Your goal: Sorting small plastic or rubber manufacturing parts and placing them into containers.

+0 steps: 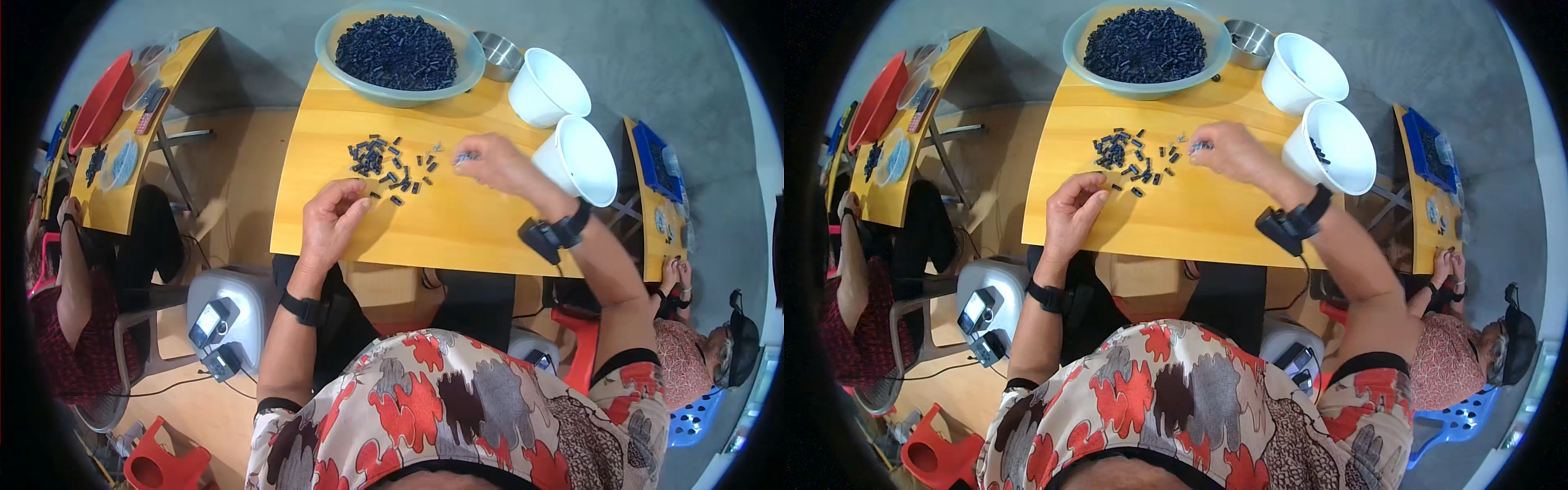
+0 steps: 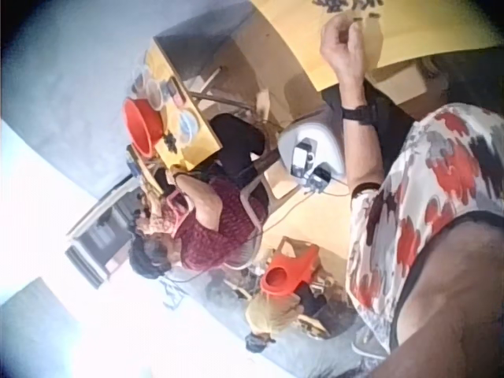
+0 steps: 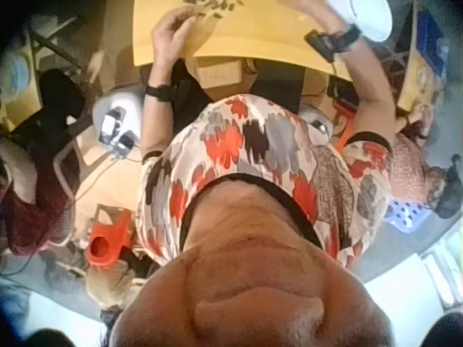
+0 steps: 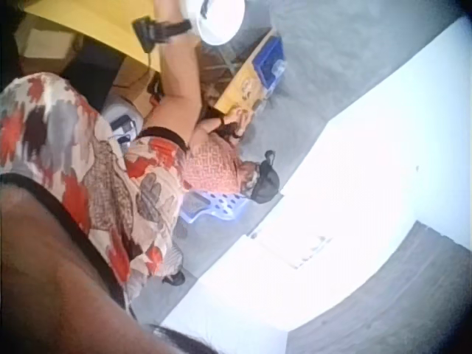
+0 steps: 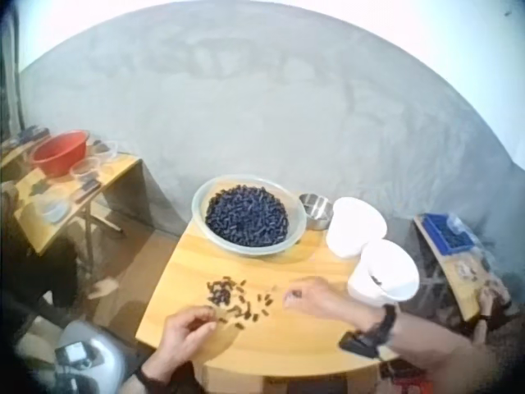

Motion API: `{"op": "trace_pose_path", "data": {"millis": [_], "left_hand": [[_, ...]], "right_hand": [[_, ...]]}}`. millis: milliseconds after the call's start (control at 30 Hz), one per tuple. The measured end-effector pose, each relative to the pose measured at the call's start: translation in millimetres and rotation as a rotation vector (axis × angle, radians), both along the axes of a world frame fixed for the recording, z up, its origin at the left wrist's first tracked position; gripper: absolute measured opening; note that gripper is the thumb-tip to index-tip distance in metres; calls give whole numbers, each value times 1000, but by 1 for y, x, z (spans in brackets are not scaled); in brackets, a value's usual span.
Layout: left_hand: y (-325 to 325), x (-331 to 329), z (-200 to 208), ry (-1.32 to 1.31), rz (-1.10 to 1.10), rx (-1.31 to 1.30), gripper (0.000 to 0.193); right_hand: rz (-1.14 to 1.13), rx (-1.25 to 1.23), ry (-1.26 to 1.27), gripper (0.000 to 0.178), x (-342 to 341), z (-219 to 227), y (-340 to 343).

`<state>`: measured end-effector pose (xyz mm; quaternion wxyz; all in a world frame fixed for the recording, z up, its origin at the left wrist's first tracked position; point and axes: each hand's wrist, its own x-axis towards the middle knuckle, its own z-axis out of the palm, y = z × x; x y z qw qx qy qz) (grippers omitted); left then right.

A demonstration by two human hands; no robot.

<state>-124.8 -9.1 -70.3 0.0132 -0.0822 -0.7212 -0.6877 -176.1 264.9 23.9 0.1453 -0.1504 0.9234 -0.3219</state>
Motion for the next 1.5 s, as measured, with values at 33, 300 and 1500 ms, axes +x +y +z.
{"op": "trace_pose_path", "data": {"millis": [33, 300, 1500], "left_hand": [[0, -1, -2, 35, -6, 8, 19], [-6, 3, 2, 27, -41, -69, 19], [-1, 0, -8, 5, -15, 10, 18]], "right_hand": [[117, -15, 214, 19, 1, -23, 2], [-17, 318, 527, 8, 14, -65, -17], [-660, 594, 602, 23, 94, 7, 61]]}}
